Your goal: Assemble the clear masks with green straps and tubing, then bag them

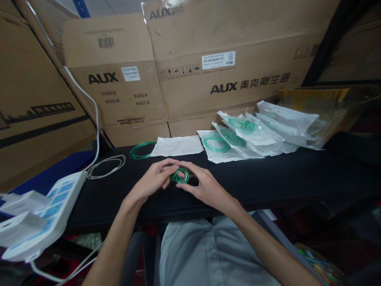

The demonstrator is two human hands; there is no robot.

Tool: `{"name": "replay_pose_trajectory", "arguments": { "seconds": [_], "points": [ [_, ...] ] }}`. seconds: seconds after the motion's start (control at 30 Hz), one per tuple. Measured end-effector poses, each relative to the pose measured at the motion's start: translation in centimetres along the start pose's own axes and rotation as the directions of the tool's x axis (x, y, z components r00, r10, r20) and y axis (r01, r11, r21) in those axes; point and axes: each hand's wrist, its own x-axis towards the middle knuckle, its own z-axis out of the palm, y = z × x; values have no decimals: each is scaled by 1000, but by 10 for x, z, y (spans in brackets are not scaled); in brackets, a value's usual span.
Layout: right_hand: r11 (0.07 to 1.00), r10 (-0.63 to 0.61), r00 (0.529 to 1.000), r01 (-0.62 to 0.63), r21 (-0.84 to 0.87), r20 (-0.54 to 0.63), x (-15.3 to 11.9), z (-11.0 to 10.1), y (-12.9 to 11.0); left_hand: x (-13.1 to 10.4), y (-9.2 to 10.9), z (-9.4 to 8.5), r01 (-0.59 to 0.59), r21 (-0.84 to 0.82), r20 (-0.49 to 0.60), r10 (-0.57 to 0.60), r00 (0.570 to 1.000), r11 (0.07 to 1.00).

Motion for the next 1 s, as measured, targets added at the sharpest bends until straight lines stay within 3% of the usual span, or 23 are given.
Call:
{"name": "replay_pose_trajectory", "arguments": {
  "seconds": [0.07, 0.2, 0.37, 0.5, 0.63, 0.77, 0.93, 1.0],
  "points": [
    [999, 33, 999, -33, 8, 8, 0, 0, 2, 0, -1, -2, -32, 76, -15, 33, 999, 997],
    [992, 122, 991, -124, 26, 53, -1, -2, 2, -8, 8, -11, -102, 223, -164, 140, 976, 969],
    [986, 162, 984, -165, 33, 78, -2, -2, 2, -19, 20, -15, -93, 383, 31, 88, 996, 919],
    [986, 164, 982, -167, 25, 94, -1, -2, 2, -18, 16, -13, -103, 523, 83, 70, 994, 846],
    [991, 133, 984, -135, 7, 121, 0, -2, 2, -14, 9, -11, -124, 526, 162, 44, 986, 841],
    [990, 132, 984, -136, 29, 122, 0, -3, 2, -12, 6, -12, -157, 517, 173, 77, 982, 842],
    [981, 187, 981, -190, 52, 58, 0, -3, 1, -14, 11, -16, -204, 497, 52, 206, 977, 844],
    [980, 193, 981, -194, 49, 26, 1, -3, 0, -15, 13, -19, -176, 435, -1, 196, 981, 883]
  ]
}}
